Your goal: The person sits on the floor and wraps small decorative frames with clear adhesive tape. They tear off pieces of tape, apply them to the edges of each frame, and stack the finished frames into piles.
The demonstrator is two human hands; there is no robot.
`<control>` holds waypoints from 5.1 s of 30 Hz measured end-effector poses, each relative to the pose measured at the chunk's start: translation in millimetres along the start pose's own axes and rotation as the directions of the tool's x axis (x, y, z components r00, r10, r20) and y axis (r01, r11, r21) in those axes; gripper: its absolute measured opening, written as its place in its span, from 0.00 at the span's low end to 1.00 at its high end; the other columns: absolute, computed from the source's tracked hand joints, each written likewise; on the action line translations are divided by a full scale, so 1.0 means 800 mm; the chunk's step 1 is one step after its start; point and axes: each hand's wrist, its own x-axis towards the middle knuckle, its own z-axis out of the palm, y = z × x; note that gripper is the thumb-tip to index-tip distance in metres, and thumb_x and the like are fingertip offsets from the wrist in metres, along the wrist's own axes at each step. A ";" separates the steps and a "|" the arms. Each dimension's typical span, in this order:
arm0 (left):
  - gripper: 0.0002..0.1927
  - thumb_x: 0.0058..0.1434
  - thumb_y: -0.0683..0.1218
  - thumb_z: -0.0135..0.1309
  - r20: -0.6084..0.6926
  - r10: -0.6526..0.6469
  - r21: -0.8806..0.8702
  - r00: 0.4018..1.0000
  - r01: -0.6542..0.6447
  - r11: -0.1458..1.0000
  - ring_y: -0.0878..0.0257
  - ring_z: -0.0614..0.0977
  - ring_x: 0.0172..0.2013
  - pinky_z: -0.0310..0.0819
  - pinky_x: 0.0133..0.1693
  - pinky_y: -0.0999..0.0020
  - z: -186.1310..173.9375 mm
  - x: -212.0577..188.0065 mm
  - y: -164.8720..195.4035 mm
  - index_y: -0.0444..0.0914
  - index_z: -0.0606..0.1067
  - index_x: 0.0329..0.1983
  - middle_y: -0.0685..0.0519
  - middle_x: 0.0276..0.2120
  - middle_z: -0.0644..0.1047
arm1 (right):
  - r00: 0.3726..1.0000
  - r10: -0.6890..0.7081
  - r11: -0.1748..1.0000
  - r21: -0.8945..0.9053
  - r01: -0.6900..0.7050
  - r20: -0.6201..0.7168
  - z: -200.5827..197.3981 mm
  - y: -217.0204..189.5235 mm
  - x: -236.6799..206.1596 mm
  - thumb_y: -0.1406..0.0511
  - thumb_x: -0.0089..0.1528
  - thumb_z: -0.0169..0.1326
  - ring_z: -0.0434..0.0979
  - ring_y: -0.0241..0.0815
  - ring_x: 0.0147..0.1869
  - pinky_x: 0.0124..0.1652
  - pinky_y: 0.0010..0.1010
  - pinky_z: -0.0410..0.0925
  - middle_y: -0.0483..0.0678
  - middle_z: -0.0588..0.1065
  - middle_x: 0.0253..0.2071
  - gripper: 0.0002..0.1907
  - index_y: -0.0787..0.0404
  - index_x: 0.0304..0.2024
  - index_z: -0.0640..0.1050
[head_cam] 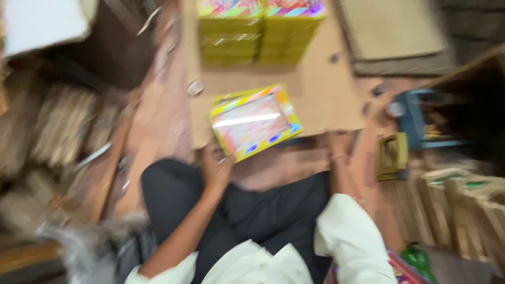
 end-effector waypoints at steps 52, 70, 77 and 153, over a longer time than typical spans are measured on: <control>0.12 0.59 0.44 0.63 0.276 -0.301 -0.245 0.913 0.370 0.896 0.61 0.72 0.24 0.64 0.24 0.69 -0.007 0.004 -0.032 0.31 0.80 0.42 0.47 0.29 0.76 | 0.625 -0.668 0.723 0.548 0.420 0.403 0.061 -0.052 -0.277 0.69 0.71 0.53 0.79 0.49 0.55 0.51 0.44 0.73 0.56 0.78 0.53 0.20 0.71 0.64 0.73; 0.16 0.56 0.45 0.60 0.273 -0.329 -0.353 0.904 0.412 0.840 0.68 0.81 0.29 0.73 0.27 0.73 -0.019 -0.005 -0.003 0.33 0.76 0.45 0.53 0.32 0.80 | 0.692 -0.285 0.946 0.312 0.090 0.663 0.035 -0.124 -0.303 0.70 0.64 0.53 0.71 0.30 0.24 0.24 0.24 0.67 0.45 0.77 0.30 0.24 0.57 0.64 0.75; 0.14 0.56 0.44 0.59 0.250 -0.344 -0.390 0.905 0.420 0.819 0.68 0.80 0.28 0.72 0.27 0.74 -0.012 -0.006 -0.014 0.33 0.76 0.44 0.53 0.32 0.80 | 0.717 -0.449 0.893 0.246 0.376 0.533 0.031 -0.133 -0.312 0.71 0.63 0.54 0.73 0.33 0.25 0.29 0.29 0.69 0.49 0.79 0.29 0.23 0.56 0.62 0.78; 0.19 0.52 0.50 0.69 0.258 0.035 0.266 0.965 -0.107 0.958 0.53 0.79 0.25 0.72 0.32 0.59 -0.021 -0.014 0.074 0.31 0.76 0.23 0.44 0.23 0.76 | 0.935 -0.355 0.893 0.301 0.335 0.014 0.003 -0.046 -0.183 0.74 0.56 0.64 0.78 0.39 0.50 0.49 0.26 0.69 0.53 0.79 0.45 0.04 0.69 0.34 0.84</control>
